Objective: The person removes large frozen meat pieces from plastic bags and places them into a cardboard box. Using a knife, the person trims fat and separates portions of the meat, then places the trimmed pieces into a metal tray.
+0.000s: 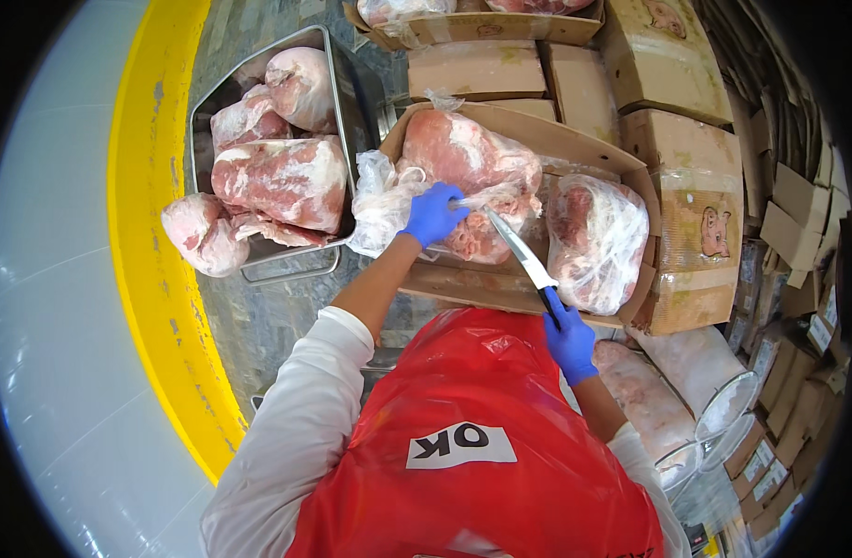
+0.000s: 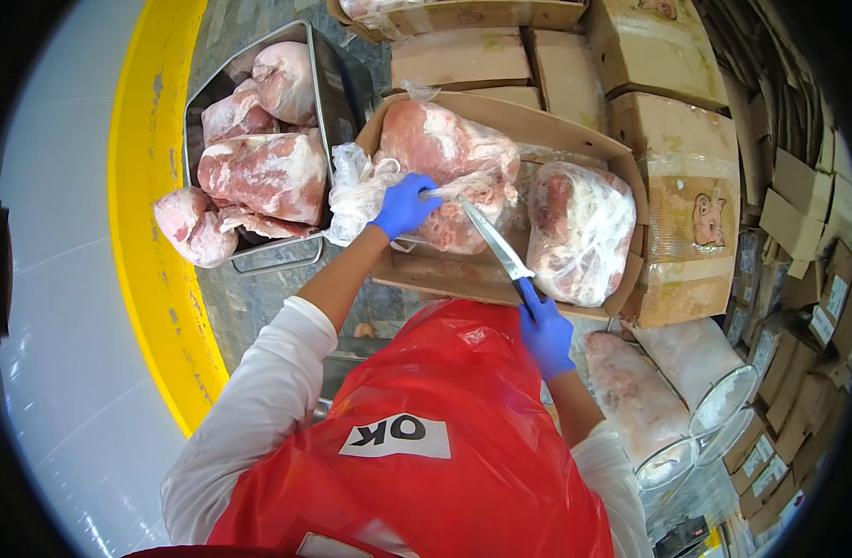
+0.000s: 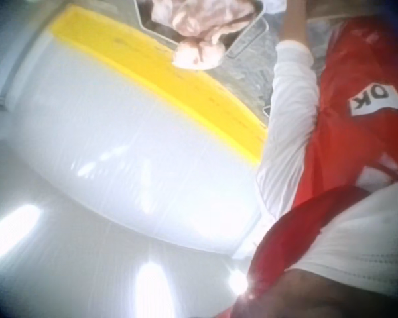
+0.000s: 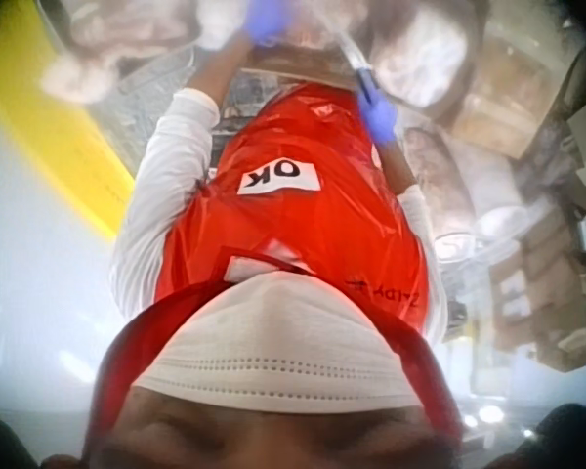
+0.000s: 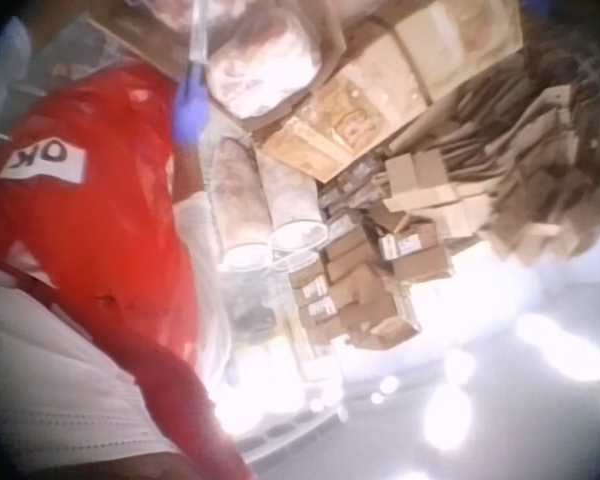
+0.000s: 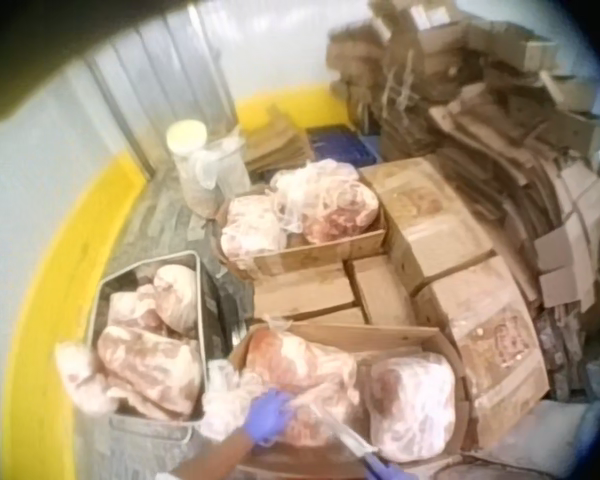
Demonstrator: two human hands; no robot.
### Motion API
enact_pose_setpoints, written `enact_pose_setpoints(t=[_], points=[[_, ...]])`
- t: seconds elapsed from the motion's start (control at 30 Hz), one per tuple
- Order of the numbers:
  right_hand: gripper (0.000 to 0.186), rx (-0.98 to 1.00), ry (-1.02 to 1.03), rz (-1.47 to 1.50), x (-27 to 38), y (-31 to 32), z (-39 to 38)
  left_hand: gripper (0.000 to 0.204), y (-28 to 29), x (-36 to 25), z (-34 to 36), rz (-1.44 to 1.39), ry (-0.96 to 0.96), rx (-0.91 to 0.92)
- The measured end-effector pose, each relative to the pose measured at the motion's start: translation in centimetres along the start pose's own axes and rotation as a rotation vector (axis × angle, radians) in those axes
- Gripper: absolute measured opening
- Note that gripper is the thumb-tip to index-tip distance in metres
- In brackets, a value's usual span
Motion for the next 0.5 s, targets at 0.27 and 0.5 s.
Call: enact_pose_setpoints(t=[0.27, 0.5], points=[[0.053, 0.145, 0.044, -0.102, 2.2, 5.6, -1.7, 0.021, -1.0, 1.5, 0.8, -0.299, 0.167, 0.143], [0.051, 0.337, 0.103, -0.319, 7.6, 7.3, 3.1, 0.013, 0.3, 1.9, 1.6, -0.336, 0.125, -0.032]])
Point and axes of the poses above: each hand's wrist, its own z-axis towards the middle knuckle, its own y-axis out of the back of the hand, x = y × z, the point moved 5 cm from there along z, towards the middle knuckle, and after that the axes turned 12 degrees about y, right-handed, at the moved point
